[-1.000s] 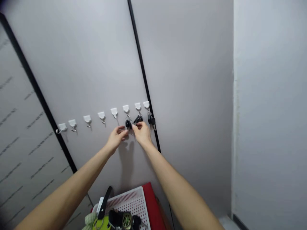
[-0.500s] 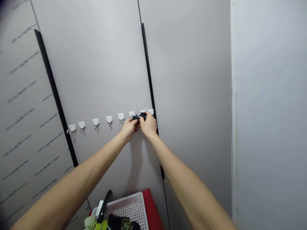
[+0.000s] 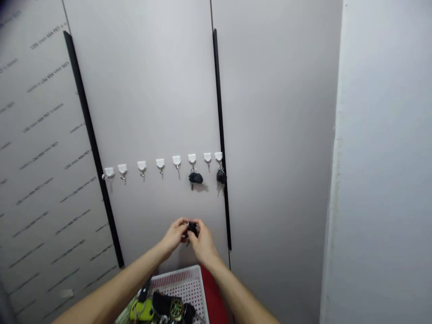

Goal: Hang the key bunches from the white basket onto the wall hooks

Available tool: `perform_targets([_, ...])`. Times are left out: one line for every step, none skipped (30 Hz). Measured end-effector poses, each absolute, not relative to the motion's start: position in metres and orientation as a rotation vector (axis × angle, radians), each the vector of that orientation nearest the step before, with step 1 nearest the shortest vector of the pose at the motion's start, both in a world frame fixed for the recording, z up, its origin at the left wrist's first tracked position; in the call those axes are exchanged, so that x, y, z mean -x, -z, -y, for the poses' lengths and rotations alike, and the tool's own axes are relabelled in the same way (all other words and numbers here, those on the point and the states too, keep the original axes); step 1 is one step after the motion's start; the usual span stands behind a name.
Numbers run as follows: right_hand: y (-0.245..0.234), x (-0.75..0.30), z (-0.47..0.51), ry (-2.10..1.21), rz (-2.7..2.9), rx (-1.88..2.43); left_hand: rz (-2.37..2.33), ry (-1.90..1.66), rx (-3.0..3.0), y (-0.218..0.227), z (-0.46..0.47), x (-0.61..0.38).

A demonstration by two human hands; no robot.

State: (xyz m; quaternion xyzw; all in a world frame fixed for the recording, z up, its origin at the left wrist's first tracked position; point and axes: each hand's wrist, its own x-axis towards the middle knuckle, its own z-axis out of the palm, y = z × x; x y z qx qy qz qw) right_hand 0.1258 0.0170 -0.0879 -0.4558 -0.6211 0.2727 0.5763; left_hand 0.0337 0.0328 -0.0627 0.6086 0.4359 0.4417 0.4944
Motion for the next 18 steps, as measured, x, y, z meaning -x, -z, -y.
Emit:
perform_targets([0.097, -0.123, -0.019, -0.676, 1.426, 1.061, -1.088, -1.065, -1.502, 0.068, -0.036, -0.032])
perform_targets([0.099, -0.122, -0.022, -0.686, 1.395, 1.053, -1.124, -1.087, -1.544, 0.068, -0.040, -0.032])
perform_targets([0.097, -0.122, -0.026, -0.670, 1.360, 1.045, -1.164, -1.140, -1.590, 0.062, -0.045, -0.033])
perform_targets([0.090, -0.124, -0.029, -0.639, 1.324, 1.036, -1.198, -1.211, -1.633, 0.052, -0.051, -0.036])
perform_targets([0.081, -0.127, -0.031, -0.606, 1.288, 1.026, -1.219, -1.290, -1.662, 0.039, -0.057, -0.040])
perform_targets([0.070, -0.131, -0.033, -0.569, 1.250, 1.018, -1.222, -1.361, -1.672, 0.026, -0.063, -0.045])
perform_targets([0.059, -0.137, -0.034, -0.523, 1.208, 1.014, -1.209, -1.412, -1.663, 0.013, -0.068, -0.051])
perform_targets([0.048, -0.144, -0.035, -0.464, 1.158, 1.016, -1.194, -1.442, -1.643, 0.001, -0.073, -0.058])
perform_targets([0.039, -0.152, -0.035, -0.394, 1.099, 1.027, -1.187, -1.459, -1.617, -0.008, -0.077, -0.065])
perform_targets([0.030, -0.160, -0.036, -0.312, 1.035, 1.049, -1.186, -1.466, -1.587, -0.015, -0.080, -0.072])
perform_targets([0.021, -0.168, -0.036, -0.222, 0.973, 1.085, -1.189, -1.468, -1.557, -0.019, -0.082, -0.078])
perform_targets([0.014, -0.176, -0.038, -0.134, 0.924, 1.133, -1.187, -1.462, -1.533, -0.022, -0.084, -0.082])
perform_targets([0.007, -0.184, -0.040, -0.055, 0.897, 1.190, -1.179, -1.453, -1.513, -0.024, -0.084, -0.085])
perform_targets([0.001, -0.190, -0.043, 0.008, 0.897, 1.254, -1.166, -1.439, -1.499, -0.026, -0.085, -0.087])
perform_targets([-0.005, -0.196, -0.046, 0.054, 0.922, 1.321, -1.151, -1.425, -1.493, -0.027, -0.084, -0.087])
perform_targets([-0.010, -0.200, -0.049, 0.082, 0.961, 1.389, -1.143, -1.418, -1.493, -0.029, -0.084, -0.086])
perform_targets([-0.014, -0.203, -0.052, 0.098, 1.002, 1.456, -1.141, -1.417, -1.498, -0.030, -0.083, -0.084])
perform_targets([-0.017, -0.204, -0.055, 0.110, 1.033, 1.521, -1.138, -1.419, -1.501, -0.032, -0.082, -0.081])
